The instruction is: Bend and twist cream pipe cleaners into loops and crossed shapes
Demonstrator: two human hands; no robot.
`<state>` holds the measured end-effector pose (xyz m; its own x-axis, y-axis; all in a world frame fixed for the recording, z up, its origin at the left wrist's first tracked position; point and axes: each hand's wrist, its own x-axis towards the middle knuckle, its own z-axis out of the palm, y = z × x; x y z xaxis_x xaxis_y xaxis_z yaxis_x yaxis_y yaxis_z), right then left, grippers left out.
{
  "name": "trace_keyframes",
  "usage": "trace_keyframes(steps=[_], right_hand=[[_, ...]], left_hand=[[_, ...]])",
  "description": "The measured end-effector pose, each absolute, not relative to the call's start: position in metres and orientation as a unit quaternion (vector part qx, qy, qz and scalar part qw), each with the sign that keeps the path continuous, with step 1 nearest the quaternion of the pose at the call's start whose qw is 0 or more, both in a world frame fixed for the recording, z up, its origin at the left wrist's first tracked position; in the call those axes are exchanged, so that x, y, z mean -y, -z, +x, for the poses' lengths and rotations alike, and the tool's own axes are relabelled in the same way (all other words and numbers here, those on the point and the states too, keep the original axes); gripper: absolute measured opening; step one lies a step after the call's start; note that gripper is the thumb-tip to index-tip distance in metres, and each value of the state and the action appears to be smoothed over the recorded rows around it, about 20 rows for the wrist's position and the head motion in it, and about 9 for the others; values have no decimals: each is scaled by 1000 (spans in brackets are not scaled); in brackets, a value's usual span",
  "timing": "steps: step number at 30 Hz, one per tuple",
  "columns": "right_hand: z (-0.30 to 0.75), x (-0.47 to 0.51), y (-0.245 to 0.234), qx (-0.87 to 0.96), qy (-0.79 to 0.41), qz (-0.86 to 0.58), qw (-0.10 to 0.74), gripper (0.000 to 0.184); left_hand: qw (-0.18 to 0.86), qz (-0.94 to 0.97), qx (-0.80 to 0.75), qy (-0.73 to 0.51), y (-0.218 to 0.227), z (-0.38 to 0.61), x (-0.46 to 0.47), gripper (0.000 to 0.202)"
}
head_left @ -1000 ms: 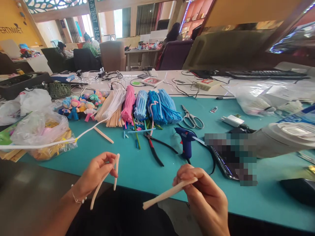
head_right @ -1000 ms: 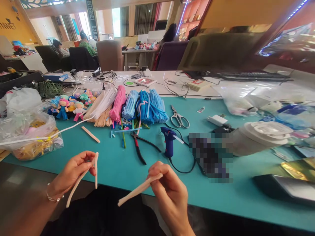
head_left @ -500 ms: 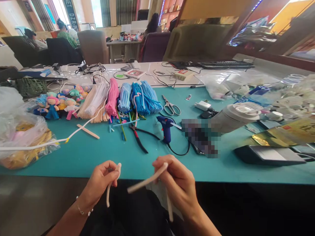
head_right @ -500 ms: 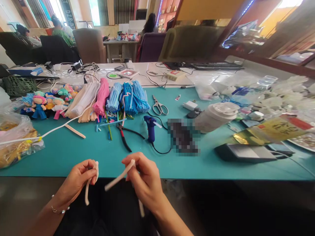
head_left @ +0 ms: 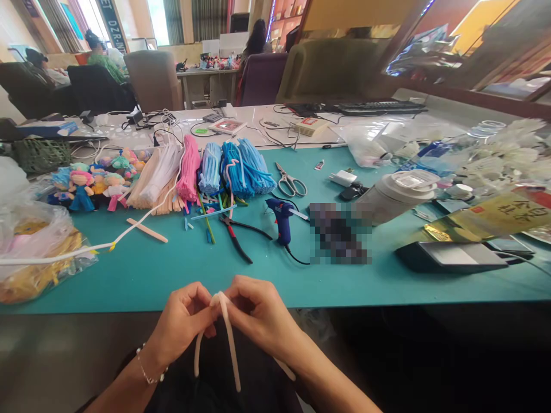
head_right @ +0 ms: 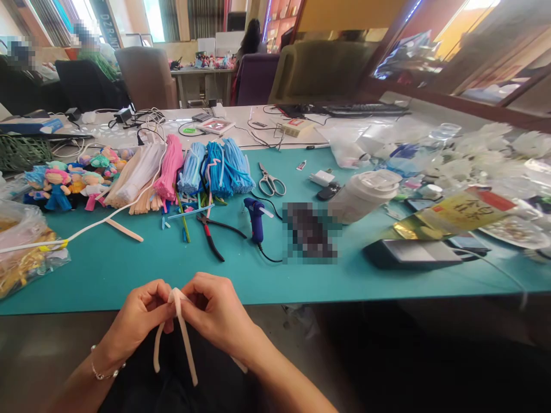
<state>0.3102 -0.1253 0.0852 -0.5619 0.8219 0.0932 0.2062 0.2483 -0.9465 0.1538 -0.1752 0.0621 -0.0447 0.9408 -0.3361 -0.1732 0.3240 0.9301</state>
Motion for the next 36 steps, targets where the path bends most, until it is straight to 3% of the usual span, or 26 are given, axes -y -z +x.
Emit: trace_keyframes(steps=[5, 11, 17, 24, 36], right_hand=[[309, 126, -84, 708, -528, -373, 285, 32], [311, 121, -83, 623, -661, -353, 223, 37], [309, 118, -82, 621, -653, -362, 238, 44], [309, 120, -83, 590, -688, -348, 239, 38], [330, 115, -101, 535, -670, -358, 371, 32]], left_hand=[[618, 344, -544, -451, -64, 153, 177, 38], [649, 309, -495, -489, -61, 146, 177, 37], [749, 231, -434, -443, -60, 147, 179, 42], [784, 239, -368, -438, -60, 148, 180, 38], [743, 215, -443, -454, -56, 142, 178, 35]])
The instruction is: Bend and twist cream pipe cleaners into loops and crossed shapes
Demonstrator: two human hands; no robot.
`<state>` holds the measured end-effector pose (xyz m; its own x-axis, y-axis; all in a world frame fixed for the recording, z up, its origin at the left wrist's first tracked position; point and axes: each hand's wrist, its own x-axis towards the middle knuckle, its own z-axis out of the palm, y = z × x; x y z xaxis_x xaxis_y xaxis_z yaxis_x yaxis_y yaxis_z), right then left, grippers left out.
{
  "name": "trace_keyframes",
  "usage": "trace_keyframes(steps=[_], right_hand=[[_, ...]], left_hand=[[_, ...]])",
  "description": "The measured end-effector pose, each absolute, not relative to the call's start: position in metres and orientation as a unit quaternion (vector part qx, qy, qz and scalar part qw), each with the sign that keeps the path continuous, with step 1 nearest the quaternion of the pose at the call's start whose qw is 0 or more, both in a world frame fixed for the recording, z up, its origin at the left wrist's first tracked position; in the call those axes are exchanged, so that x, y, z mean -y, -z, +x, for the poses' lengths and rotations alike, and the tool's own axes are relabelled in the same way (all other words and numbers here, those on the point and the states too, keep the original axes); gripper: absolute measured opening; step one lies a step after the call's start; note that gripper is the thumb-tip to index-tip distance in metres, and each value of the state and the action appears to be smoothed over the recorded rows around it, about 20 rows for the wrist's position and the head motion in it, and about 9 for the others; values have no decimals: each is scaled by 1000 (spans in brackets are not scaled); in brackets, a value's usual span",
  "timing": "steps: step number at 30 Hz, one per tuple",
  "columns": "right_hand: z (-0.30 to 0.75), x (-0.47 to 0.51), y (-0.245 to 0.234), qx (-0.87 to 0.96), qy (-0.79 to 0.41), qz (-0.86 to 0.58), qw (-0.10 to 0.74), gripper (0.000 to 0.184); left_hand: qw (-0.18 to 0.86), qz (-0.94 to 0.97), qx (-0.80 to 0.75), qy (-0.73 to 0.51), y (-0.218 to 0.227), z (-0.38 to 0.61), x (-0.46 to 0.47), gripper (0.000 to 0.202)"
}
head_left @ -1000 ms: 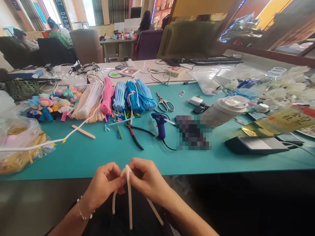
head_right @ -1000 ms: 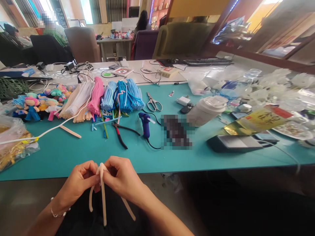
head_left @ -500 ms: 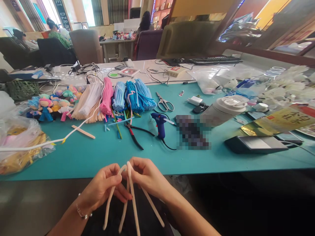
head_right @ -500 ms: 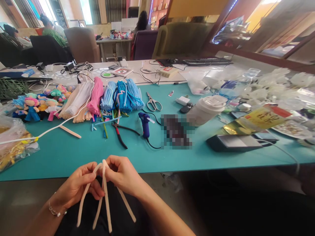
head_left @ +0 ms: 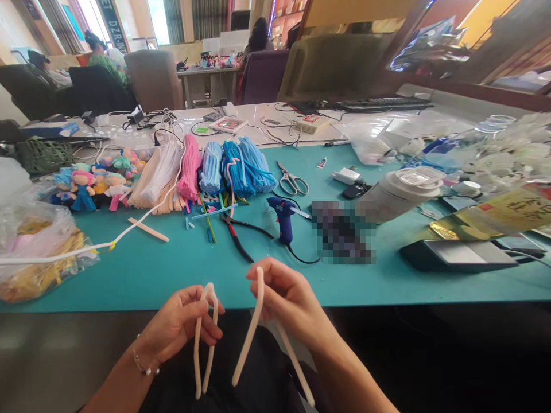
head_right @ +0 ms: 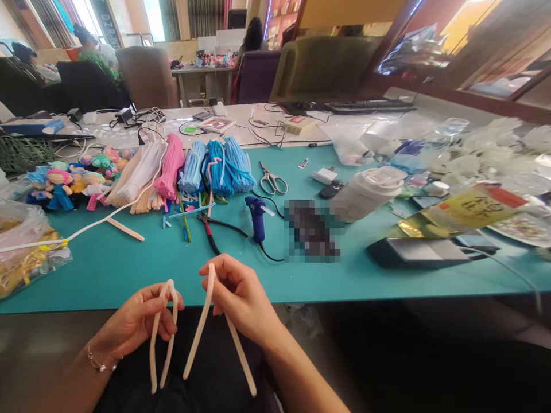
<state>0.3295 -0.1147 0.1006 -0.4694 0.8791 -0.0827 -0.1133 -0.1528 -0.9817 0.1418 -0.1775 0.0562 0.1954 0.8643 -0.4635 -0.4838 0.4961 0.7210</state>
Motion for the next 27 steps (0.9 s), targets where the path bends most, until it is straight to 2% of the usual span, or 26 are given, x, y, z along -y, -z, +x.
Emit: trace_keyframes(steps=[5, 14, 20, 23, 27], right_hand=[[339, 120, -108, 552, -631, -338, 428, 31], [344, 130, -106, 652, -434, -305, 542, 21], [339, 139, -104, 706, -363, -286, 536, 21], [333, 140, -100, 759, -304, -255, 517, 24], [319, 139, -90, 833, -166, -187, 494, 22]], left_hand=[[703, 188, -475, -494, -57, 136, 177, 35], [657, 87, -487, -569, -62, 137, 176, 32], [632, 31, -488, -601, -62, 143, 176, 21], [653, 37, -467, -595, -63, 147, 178, 25], [696, 69, -412, -584, -63, 155, 180, 33]])
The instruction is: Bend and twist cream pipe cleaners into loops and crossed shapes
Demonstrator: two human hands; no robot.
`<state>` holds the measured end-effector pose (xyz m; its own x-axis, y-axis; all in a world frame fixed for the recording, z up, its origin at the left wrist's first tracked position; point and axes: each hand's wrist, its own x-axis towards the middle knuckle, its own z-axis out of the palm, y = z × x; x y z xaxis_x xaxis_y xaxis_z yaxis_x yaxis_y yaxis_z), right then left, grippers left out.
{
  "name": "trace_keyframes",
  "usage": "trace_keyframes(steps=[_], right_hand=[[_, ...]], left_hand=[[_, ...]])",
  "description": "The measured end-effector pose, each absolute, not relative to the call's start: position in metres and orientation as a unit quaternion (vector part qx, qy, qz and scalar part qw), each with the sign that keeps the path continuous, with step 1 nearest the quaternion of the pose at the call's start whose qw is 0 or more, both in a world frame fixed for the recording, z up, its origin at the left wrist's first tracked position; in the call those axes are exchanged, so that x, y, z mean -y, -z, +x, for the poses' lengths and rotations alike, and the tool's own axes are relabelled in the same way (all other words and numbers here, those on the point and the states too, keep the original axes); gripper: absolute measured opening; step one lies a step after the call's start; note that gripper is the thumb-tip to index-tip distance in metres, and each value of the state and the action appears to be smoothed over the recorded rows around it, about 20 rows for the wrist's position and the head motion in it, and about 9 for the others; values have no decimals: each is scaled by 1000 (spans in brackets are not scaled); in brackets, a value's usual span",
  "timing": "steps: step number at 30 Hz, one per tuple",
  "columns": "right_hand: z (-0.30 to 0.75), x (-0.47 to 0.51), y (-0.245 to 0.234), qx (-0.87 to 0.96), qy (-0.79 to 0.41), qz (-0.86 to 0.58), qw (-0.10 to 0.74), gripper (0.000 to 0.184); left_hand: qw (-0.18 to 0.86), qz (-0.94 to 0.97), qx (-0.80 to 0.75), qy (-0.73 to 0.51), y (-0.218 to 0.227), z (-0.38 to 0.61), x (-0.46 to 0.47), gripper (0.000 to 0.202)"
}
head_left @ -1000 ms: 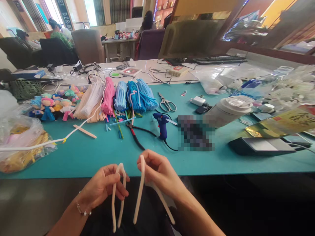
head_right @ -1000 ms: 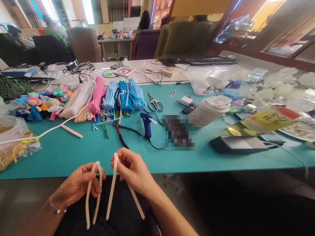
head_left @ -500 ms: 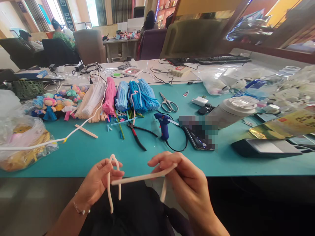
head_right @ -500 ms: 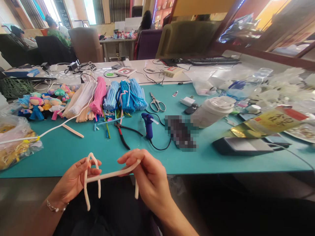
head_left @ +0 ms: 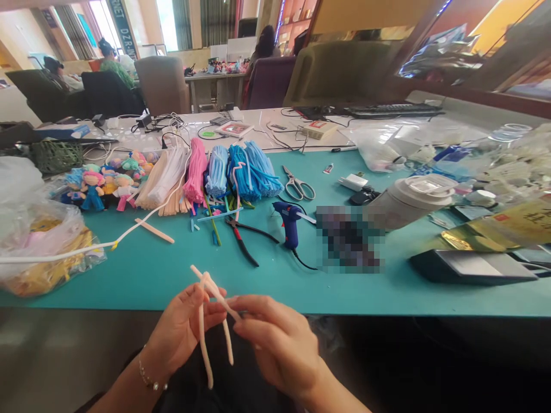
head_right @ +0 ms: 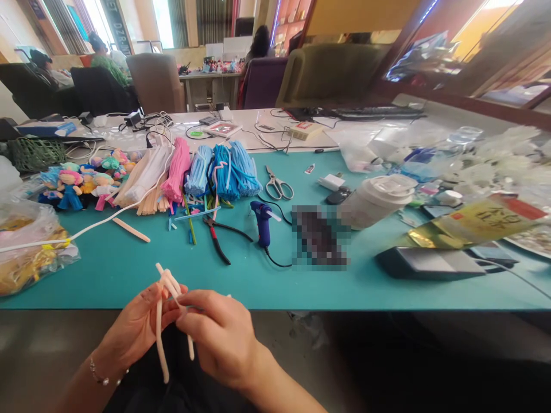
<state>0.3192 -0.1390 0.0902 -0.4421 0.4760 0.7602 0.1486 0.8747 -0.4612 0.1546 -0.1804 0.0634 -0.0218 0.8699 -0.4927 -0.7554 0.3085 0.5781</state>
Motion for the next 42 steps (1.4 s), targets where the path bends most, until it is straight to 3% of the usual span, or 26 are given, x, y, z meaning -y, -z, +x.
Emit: trace_keyframes(steps=[4, 11, 25, 32, 42], right_hand=[[307, 135, -81, 869, -82, -161, 461, 26], [306, 130, -73, 874, -41, -183, 448, 27], [318, 120, -82, 907, -163, -105, 373, 9], [316, 120, -78, 917, -73, -117, 374, 32], [320, 120, -81, 914, -38, -132, 382, 36]], left_hand=[[720, 108, -364, -580, -63, 158, 181, 25], [707, 141, -384, -577, -64, 155, 180, 23], [619, 205, -483, -585, -67, 149, 174, 35], [652, 270, -473, -527, -65, 149, 182, 39], [699, 337, -469, -421, -61, 143, 193, 41]])
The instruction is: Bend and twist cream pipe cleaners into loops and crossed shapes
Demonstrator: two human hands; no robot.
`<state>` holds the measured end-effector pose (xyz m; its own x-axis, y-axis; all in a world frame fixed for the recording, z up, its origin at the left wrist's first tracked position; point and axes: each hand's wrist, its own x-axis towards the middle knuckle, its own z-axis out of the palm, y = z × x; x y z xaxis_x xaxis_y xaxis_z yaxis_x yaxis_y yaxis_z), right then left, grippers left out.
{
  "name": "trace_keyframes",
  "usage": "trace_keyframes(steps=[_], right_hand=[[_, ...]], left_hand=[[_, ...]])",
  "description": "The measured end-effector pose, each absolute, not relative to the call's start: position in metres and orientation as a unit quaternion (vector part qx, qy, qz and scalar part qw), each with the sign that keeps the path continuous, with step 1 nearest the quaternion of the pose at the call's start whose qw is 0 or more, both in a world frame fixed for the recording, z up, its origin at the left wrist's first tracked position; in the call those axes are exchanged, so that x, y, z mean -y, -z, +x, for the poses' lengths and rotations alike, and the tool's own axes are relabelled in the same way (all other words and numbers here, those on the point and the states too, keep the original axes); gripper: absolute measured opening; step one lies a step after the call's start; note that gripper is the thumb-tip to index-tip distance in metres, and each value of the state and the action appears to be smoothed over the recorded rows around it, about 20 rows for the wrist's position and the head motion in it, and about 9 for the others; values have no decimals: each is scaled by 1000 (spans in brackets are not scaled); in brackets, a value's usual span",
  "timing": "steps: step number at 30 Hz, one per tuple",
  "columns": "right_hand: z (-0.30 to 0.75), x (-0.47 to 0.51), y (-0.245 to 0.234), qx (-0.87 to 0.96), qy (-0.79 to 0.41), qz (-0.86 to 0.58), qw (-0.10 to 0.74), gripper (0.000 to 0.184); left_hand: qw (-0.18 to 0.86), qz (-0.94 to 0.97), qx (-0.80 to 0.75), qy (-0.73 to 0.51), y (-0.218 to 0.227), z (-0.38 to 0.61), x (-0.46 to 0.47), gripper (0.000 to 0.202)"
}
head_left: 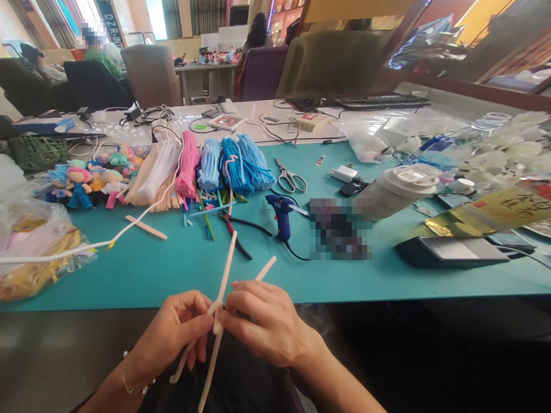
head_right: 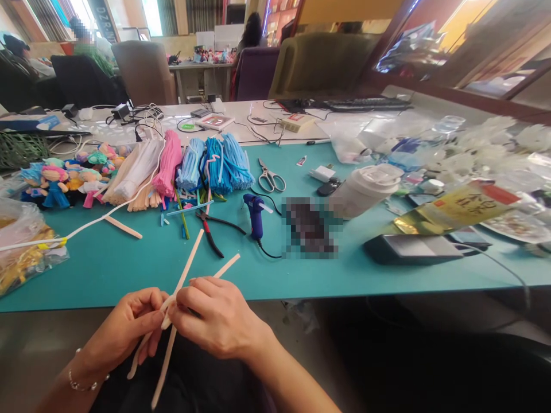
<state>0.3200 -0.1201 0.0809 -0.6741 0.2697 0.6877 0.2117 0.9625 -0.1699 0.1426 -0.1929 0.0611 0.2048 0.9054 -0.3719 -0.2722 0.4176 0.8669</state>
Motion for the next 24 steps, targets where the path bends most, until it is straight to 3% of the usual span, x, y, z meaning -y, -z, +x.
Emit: trace_keyframes(steps=[6, 13, 21, 24], right_hand=[[324, 119, -88, 919, -12, -107, 378, 37], [324, 121, -91, 931, -27, -113, 347, 40], [326, 120, -89, 919, -78, -130, 364, 23], [328, 119, -90, 914, -86, -143, 369, 24]], left_hand=[[686, 371, -492, -386, -63, 136, 196, 37], [689, 368, -468, -414, -75, 144, 190, 47], [598, 394, -526, -458, -69, 144, 194, 39], [584, 408, -536, -453, -69, 141, 196, 39]])
